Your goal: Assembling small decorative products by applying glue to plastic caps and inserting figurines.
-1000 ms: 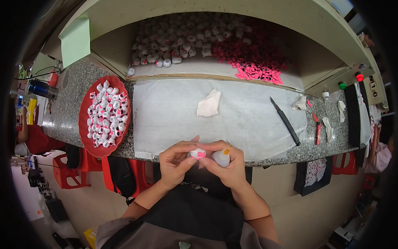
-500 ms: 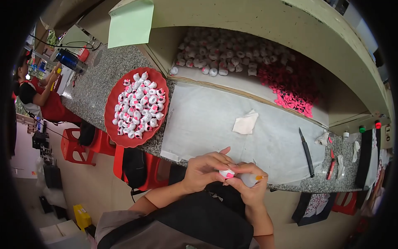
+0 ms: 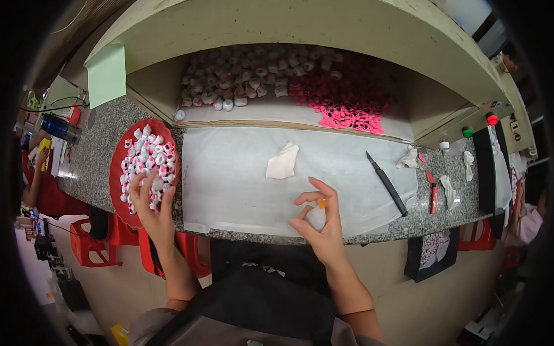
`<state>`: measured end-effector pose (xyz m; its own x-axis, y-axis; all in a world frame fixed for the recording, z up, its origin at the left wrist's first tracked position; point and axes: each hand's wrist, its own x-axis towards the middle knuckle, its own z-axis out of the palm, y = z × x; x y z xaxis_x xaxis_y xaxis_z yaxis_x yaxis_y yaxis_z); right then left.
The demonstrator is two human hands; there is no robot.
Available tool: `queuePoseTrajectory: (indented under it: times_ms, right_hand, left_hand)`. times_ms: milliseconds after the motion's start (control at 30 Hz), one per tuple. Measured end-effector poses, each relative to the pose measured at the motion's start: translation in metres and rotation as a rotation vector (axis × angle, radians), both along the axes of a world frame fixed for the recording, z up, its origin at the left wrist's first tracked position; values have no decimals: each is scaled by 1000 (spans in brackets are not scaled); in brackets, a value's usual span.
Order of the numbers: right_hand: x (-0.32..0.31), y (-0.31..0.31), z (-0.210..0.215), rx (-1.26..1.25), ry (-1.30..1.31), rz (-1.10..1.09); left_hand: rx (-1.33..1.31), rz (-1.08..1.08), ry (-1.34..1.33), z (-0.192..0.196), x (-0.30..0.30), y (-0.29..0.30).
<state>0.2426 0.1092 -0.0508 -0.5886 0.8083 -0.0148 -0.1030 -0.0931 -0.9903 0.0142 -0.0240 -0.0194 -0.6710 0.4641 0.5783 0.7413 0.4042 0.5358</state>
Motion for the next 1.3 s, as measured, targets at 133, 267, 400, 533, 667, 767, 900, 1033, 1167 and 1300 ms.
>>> queuePoseTrajectory:
  times_ms: [133,267,400,533,667,767,900,1033,1167,1300]
  right_hand:
    - [13,9,-7,-73,77,-136]
    - [8,10,5,-101,178,-65]
    - [16,8,9,-106,186,-89]
    - [27,11,5,-111,125,-106]
    - [22,13,7,-64,129,-106]
    - [13,9,16,-45,131,-162]
    - [15,3,20,-21,231,-269]
    - [6,-2,26,33,367,-394]
    - [1,-6,20,347,298,-438]
    - [5,-20,28,639,181,-309]
  left_hand:
    - [-17,-371,73,9,4,67]
    - [-96,-604,256,-25,16,186]
    - [-107,-580,384,-65,3,237]
    - [-151,-550,286,-51,6,226]
    - [188,-815,-1051,-24,23,162]
    - [261,-835,-1616,-25,37,115]
    - [447,-910,-1711,-37,63,77]
    - [442,-859,-1635,-44,75,59]
    - [573,-834,-1657,-38,82,53]
    - [571,-936,-1550,-43,81,49]
